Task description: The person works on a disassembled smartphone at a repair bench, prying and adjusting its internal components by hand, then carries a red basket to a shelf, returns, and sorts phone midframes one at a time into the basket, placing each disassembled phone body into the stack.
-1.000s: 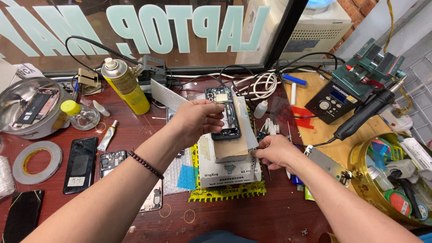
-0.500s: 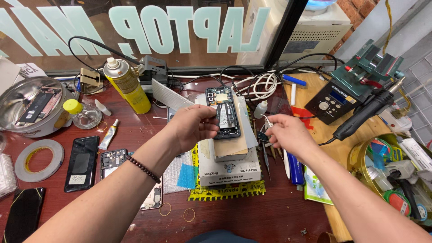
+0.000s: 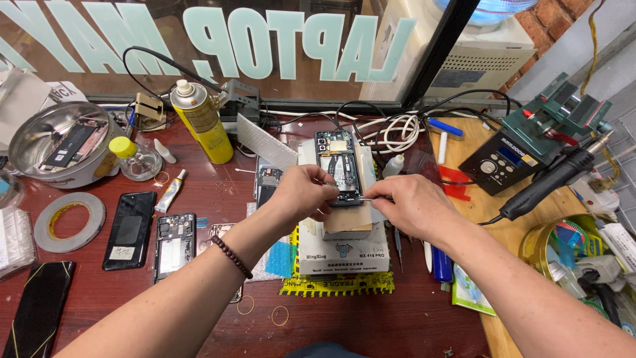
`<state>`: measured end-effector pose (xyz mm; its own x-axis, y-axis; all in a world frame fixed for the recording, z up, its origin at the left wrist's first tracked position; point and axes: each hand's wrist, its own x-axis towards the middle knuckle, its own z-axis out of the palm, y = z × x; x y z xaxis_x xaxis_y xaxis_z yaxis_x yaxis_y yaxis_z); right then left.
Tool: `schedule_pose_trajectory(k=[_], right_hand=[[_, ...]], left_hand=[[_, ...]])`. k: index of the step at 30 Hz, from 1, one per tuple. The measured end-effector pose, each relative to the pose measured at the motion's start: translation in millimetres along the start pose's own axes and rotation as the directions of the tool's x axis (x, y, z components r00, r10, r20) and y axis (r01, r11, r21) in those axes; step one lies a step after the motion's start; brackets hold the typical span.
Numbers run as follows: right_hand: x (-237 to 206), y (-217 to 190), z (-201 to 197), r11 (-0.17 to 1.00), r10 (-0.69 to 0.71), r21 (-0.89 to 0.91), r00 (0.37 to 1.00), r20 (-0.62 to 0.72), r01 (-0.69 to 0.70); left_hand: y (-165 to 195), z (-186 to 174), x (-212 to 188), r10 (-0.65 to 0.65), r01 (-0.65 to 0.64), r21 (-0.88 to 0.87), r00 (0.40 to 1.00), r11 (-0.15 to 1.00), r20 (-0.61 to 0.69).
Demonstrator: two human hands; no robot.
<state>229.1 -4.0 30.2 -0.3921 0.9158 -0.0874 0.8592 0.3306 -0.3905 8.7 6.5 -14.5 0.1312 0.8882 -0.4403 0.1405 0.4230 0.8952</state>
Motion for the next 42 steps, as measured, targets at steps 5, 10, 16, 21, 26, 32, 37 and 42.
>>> schedule_pose_trajectory(k=[5, 10, 16, 21, 26, 32, 37, 42], right_hand=[[1, -7, -5, 0.997, 0.079, -0.013, 0.995, 0.057, -0.079], [3, -7, -5, 0.998, 0.061, -0.013, 0.996, 0.062, -0.060], [12, 10, 4, 0.997, 0.028, 0.064, 0.996, 0.086, -0.034], [22, 32, 20, 0.963, 0.014, 0.266, 0.992, 0.123, -0.047], [25, 46, 32, 0.832, 0.127, 0.507, 0.967, 0.223, -0.226], [20, 38, 25, 0.855, 0.145, 0.478, 0.977, 0.156, -0.203], [13, 23, 12, 0.957, 0.005, 0.290, 0.999, 0.044, -0.017], [16, 11, 1, 0.992, -0.062, 0.115, 0.997, 0.046, 0.056]], left_hand=[[5, 3, -3, -0.006, 0.007, 0.081, 1.000, 0.997, -0.009], [4, 3, -3, -0.008, 0.009, 0.089, 1.000, 0.996, -0.011], [2, 2, 0, -0.008, 0.009, 0.079, 1.000, 0.997, -0.013], [-1, 3, 3, 0.004, -0.003, 0.078, 1.000, 0.997, -0.008], [-3, 5, 4, 0.003, -0.002, 0.072, 1.000, 0.997, -0.017], [3, 4, -3, 0.003, -0.001, 0.119, 1.000, 0.993, -0.018], [4, 7, -7, 0.033, -0.026, 0.228, 0.999, 0.973, -0.027], [-1, 10, -7, 0.203, -0.168, 0.459, 0.979, 0.872, -0.026]])
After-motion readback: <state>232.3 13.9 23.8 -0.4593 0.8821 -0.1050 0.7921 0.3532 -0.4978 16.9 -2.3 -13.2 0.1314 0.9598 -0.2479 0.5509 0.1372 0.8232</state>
